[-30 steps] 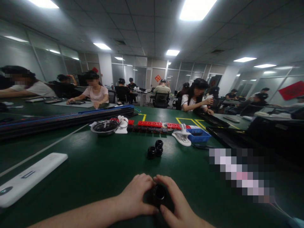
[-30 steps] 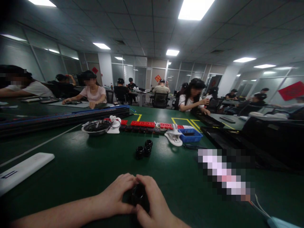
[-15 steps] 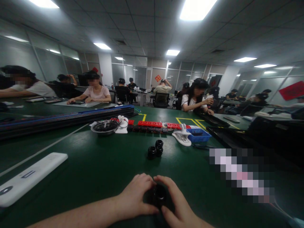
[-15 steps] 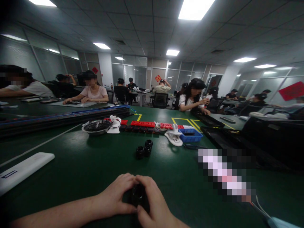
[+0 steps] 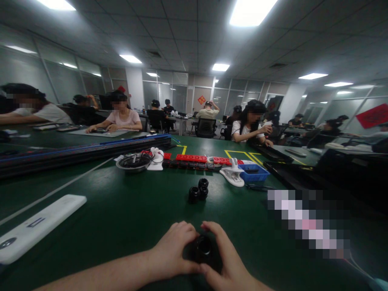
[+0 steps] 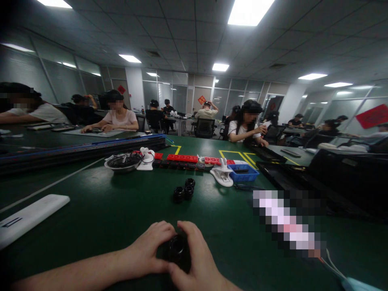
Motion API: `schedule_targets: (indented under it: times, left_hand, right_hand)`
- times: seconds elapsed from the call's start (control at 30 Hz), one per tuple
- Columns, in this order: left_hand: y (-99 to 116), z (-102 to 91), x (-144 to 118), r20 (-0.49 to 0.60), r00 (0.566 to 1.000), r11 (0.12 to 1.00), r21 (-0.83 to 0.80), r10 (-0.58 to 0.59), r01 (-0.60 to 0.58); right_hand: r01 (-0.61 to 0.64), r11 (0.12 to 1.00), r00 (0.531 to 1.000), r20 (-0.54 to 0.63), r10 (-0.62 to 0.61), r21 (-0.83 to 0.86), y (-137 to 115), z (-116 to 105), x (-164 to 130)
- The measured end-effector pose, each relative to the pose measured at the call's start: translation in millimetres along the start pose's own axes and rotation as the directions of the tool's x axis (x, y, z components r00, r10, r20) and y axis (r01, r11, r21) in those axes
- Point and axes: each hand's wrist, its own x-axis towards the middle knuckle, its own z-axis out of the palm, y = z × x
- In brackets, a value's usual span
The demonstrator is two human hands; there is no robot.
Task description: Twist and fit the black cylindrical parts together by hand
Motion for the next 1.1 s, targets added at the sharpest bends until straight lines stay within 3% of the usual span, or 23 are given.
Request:
schedule_targets:
  times: [0.17, 0.37, 0.67, 0.87, 1.1]
  left_hand:
    - [2.1, -1.8, -0.1, 0.007, 1.0, 1.0, 0.008, -0.007, 0.007]
    - [2.0, -2.0, -0.1, 0.002, 1.0, 1.0, -0.002, -0.01, 0.01]
    - [2.4, -0.8, 0.9, -0.003, 1.0, 1.0, 0.003, -0.008, 0.008]
    - [0.4, 0.0, -0.1, -0.008, 1.0, 1.0, 0.005, -0.007, 0.007]
    - [3.4, -2.2, 0.7, -0.007, 1.0, 1.0, -0.006, 0.005, -0.005]
  right_hand:
    - [-0.118, 0.993, 0.993, -0.026, 0.117, -0.009, -2.5, 0.6, 0.9]
    - [0.051, 0.998, 0.996, 0.069, -0.053, 0.038, -0.9, -3.0, -0.3]
    - [-0.132, 0.991, 0.991, -0.015, 0.132, 0.011, 0.6, 2.4, -0.5]
    - [0.007, 0.998, 0.997, 0.075, -0.011, 0.065, 2.8, -0.6, -3.1]
    - [-0.135, 0.991, 0.991, 0.013, 0.135, 0.006, 3.6, 4.4, -0.1]
